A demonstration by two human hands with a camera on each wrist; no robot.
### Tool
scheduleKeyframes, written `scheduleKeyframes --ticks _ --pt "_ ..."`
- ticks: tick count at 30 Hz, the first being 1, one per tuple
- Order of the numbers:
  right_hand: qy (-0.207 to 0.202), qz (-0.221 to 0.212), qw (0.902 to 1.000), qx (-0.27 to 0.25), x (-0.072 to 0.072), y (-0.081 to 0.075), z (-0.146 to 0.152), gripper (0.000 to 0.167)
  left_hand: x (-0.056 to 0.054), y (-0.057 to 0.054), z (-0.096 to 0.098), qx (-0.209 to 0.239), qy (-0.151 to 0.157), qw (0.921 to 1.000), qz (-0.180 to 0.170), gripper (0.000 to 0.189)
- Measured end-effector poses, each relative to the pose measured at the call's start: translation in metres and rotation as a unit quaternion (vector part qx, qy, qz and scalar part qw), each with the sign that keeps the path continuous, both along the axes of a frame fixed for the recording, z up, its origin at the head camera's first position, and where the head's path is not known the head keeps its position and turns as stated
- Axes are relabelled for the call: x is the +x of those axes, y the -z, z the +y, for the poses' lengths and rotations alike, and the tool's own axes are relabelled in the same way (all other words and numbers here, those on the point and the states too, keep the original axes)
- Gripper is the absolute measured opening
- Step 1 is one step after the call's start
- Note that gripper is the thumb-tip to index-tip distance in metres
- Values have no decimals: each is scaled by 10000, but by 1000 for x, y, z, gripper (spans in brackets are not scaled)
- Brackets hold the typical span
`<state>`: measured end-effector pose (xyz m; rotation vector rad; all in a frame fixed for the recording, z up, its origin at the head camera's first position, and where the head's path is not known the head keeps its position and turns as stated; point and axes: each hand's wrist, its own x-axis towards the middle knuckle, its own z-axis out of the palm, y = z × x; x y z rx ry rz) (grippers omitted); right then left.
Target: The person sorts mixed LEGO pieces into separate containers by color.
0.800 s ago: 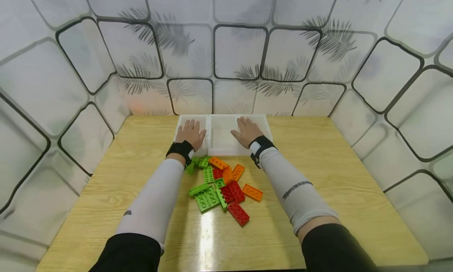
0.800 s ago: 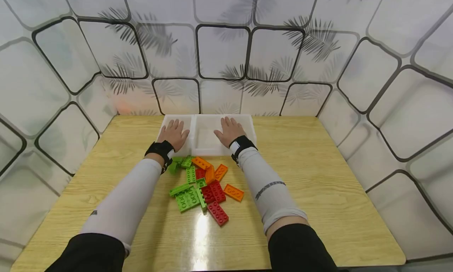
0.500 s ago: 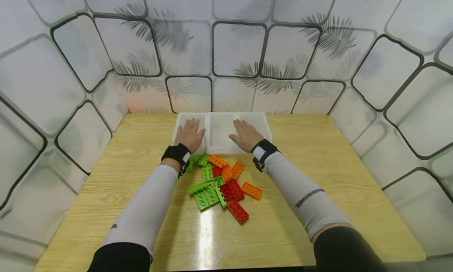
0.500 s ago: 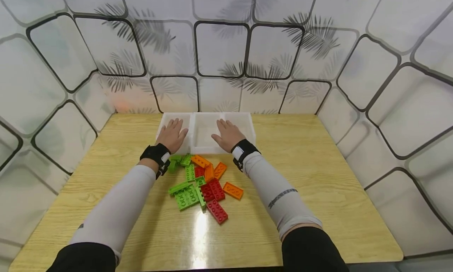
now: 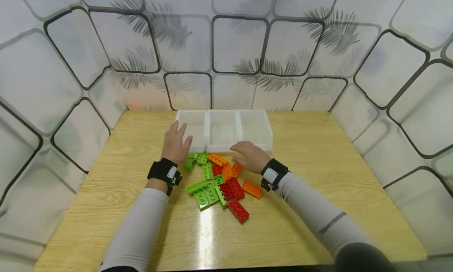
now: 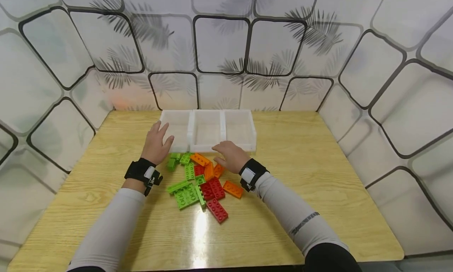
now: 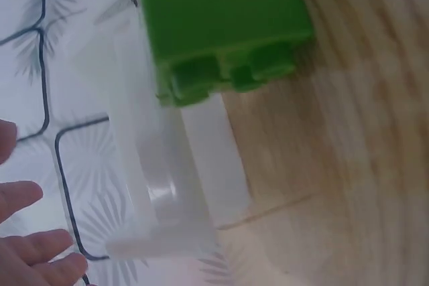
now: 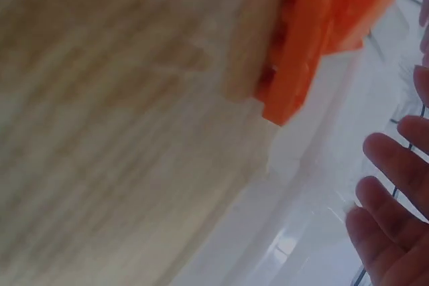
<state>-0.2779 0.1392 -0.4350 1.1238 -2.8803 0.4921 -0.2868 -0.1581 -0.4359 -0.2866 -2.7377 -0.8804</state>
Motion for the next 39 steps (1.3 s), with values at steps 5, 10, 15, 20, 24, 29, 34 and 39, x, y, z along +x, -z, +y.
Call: scheduleKeyframes --ticks 5,10,15,20,24,29,34,39 --pt "-363 -85 9992 104 2 8 -3 34 2 9 -17 607 -428 9972 64 53" --pt "-369 -449 9975 397 3 22 -4 31 1 23 -25 1077 -667 9915 -305 54" --pt "-503 -474 9970 335 3 29 -3 30 5 29 -29 1487 -847 9840 -498 51" --pt "-544 -622 9957 416 -1 34 0 28 5 33 -31 1893 -1002 9756 -474 47" --pt "-554 -1240 9899 402 -3 34 3 23 4 36 -33 2078 -1227 9688 -574 45" --pt "-500 -1952 9794 96 -5 29 9 14 1 37 -34 2080 -1367 9671 -530 42" --pt "-362 -2315 9712 -430 -16 16 19 13 -4 37 -35 2132 -1434 9648 -553 39" --pt "-179 -2112 9701 -1184 -37 -6 30 18 -10 40 -32 2156 -1392 9647 -590 38"
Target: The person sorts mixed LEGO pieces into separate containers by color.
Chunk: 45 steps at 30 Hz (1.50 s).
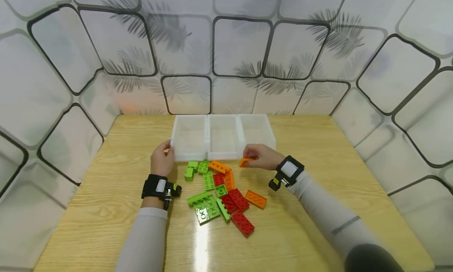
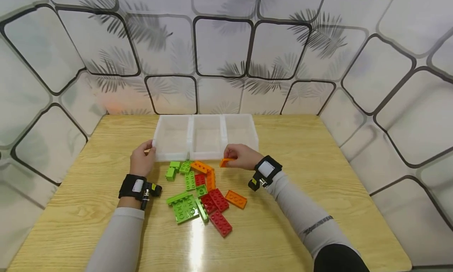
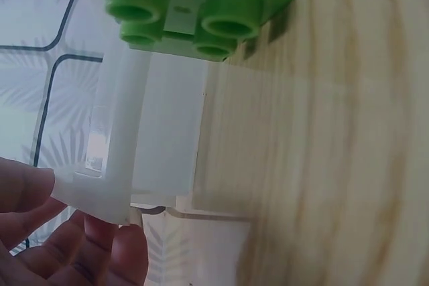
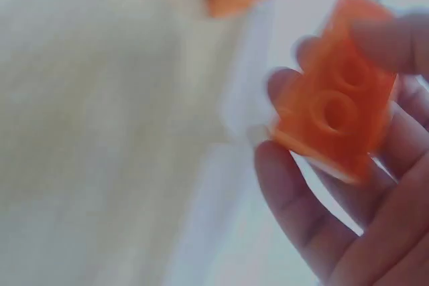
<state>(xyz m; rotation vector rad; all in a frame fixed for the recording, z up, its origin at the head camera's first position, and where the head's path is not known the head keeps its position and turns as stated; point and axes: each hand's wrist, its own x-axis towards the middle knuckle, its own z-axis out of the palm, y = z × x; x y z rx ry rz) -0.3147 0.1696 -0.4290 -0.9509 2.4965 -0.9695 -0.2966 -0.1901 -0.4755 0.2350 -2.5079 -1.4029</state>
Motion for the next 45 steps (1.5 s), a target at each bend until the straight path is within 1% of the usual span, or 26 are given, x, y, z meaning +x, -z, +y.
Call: scheduleKeyframes --ticks 2,5,8,10,12,14,15,17,19,21,24,26,29,31,33,35,38,40,43,45 --pt "177 176 9994 -218 -8 -11 2 30 -1 0 0 12 49 10000 4 39" --pt "648 528 9958 -381 -21 -24 3 42 -1 -1 -1 17 120 9999 -9 40" --pt "1277 1073 9856 -263 -37 -29 -2 37 -2 -1 -3 -1 147 9999 9 41" --pt "1691 1473 9745 89 -47 -26 -5 32 -2 -1 -4 -15 135 9999 34 40" --pt "1983 1741 9628 582 -56 -17 -8 29 -1 0 -3 -10 138 9999 16 40" --pt "2161 1727 9554 1038 -62 -5 -10 31 0 1 -2 1 164 9999 -27 39" --pt "2207 1636 9539 1207 -64 1 -11 32 0 2 -1 -4 178 9998 -48 38" --pt "2199 1466 9532 1469 -67 16 -13 33 1 4 0 -12 201 9998 -61 38" --pt "2132 1298 9545 1633 -69 28 -14 30 2 5 1 -28 214 9998 -44 38" --pt "1999 1247 9552 1793 -70 37 -16 26 4 5 1 -13 227 9997 -54 37" --pt "1789 1162 9569 1970 -71 46 -18 29 5 4 1 41 244 9996 -122 38" --pt "1673 1110 9602 1943 -72 48 -19 31 6 3 1 72 255 9995 -160 38" --pt "1570 976 9639 1914 -73 46 -22 34 5 1 -2 59 223 9996 -129 38" --pt "1532 869 9640 1991 -72 42 -22 40 4 0 -3 65 190 9997 -104 38" --pt "1492 786 9607 2206 -70 38 -21 46 4 -1 -2 101 183 9997 -102 38" --pt "1475 717 9588 2320 -67 35 -20 47 4 -2 -2 126 188 9997 -104 38" --pt "1404 829 9580 2357 -64 33 -20 45 3 -1 -2 134 199 9997 -94 38" --pt "1391 955 9589 2282 -62 33 -20 44 2 1 -3 76 192 9998 -82 38" --pt "1467 1128 9612 2047 -58 33 -20 46 1 3 -4 19 181 9998 -82 37" --pt "1621 1283 9632 1717 -55 31 -20 49 1 3 -6 -2 177 9998 -39 37"
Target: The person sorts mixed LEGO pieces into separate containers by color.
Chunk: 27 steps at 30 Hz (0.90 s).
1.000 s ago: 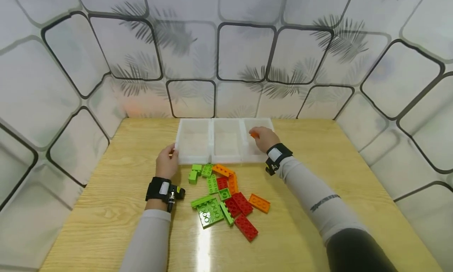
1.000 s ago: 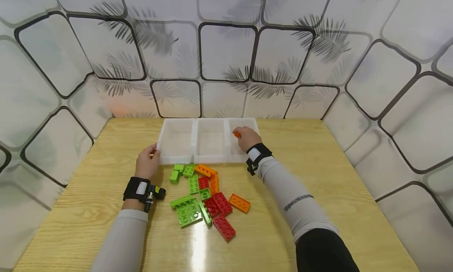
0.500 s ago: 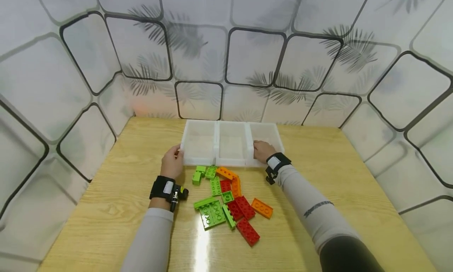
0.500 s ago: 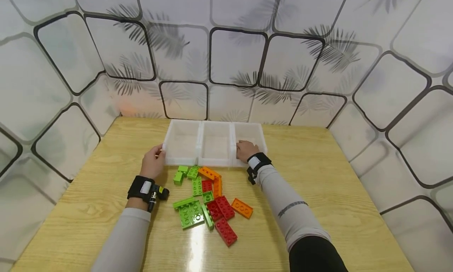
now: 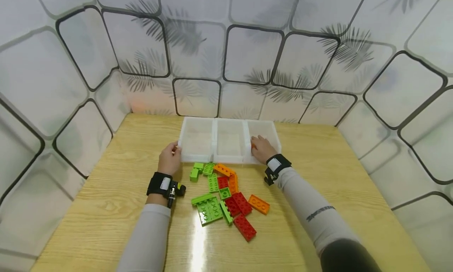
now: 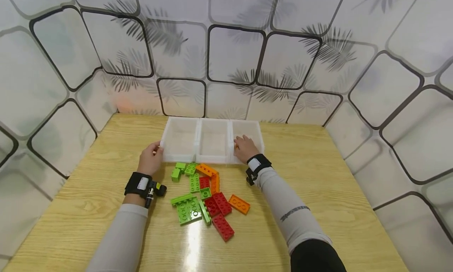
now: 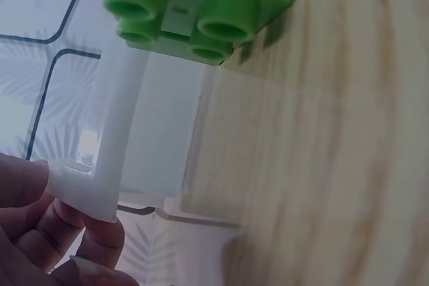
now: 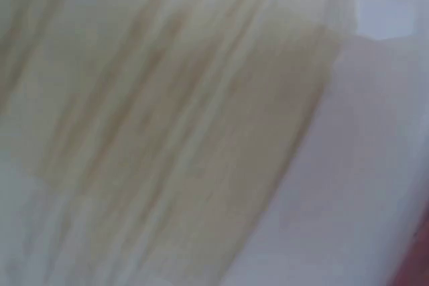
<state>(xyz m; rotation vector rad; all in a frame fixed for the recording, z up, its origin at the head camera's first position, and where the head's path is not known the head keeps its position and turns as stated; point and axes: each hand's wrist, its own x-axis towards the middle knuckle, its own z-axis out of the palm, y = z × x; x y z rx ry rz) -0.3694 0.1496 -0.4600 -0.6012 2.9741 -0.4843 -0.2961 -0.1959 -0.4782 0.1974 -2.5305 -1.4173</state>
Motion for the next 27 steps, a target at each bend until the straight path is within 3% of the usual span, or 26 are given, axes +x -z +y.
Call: scheduleKeyframes --ticks 2,5,8,10,12,16,21,24,27 --pt "171 241 9984 -486 5 -4 1 48 -1 -1 0 -12 26 10000 47 37" --pt "336 1106 9878 -1047 14 -10 -1 42 -2 -4 -1 -29 60 9999 86 37" --pt "161 2025 9708 -1278 26 -20 -9 31 -3 -5 -1 -75 67 9999 59 38" --pt "-159 2263 9667 -1184 37 -27 -18 23 -2 -5 -1 -83 47 10000 23 38" --pt "-591 2089 9720 -900 49 -31 -30 18 -1 -4 0 -92 38 9999 15 38" --pt "-1198 1306 9840 157 71 -30 -52 22 2 -3 2 -28 37 10000 -37 38" --pt "-1222 662 9826 1230 83 -23 -71 36 4 -3 1 -25 27 10000 -79 38" --pt "-1121 326 9852 1254 82 -19 -73 37 3 -3 1 -47 20 10000 -59 38" --pt "-1041 -65 9906 890 78 -17 -71 30 2 -4 1 5 29 10000 -74 38"
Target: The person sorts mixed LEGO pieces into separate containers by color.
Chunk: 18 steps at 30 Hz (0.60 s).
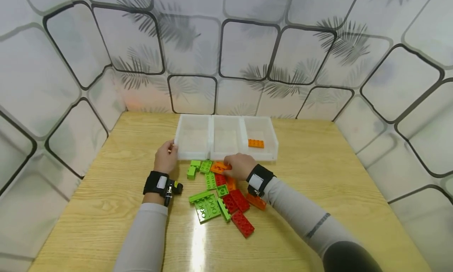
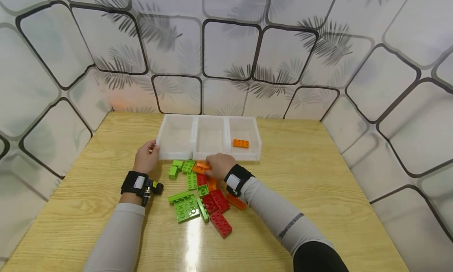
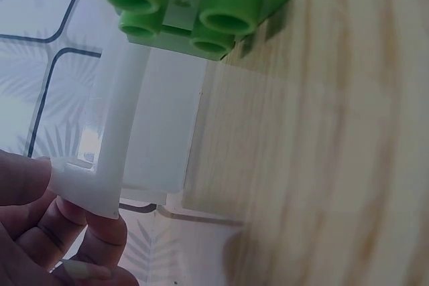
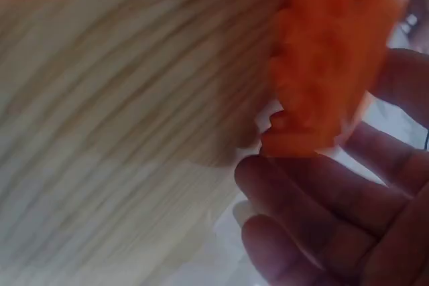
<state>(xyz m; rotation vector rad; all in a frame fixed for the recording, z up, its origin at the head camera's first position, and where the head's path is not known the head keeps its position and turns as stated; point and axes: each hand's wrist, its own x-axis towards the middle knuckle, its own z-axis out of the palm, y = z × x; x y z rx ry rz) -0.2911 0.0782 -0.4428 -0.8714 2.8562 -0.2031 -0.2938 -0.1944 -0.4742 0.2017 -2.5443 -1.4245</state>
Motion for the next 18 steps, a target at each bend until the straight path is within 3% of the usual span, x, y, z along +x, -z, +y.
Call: scheduleKeyframes --ticks 4,11,18 --pt "-113 -379 9979 -516 -5 -1 3 29 0 -1 0 55 3 10000 -2 38" --pt "-445 -579 9905 -1168 -9 -11 10 27 -1 1 -1 56 8 9999 -83 38" --pt "-517 -639 9826 -1668 -11 -27 25 52 -3 5 -2 88 32 9999 -140 38"
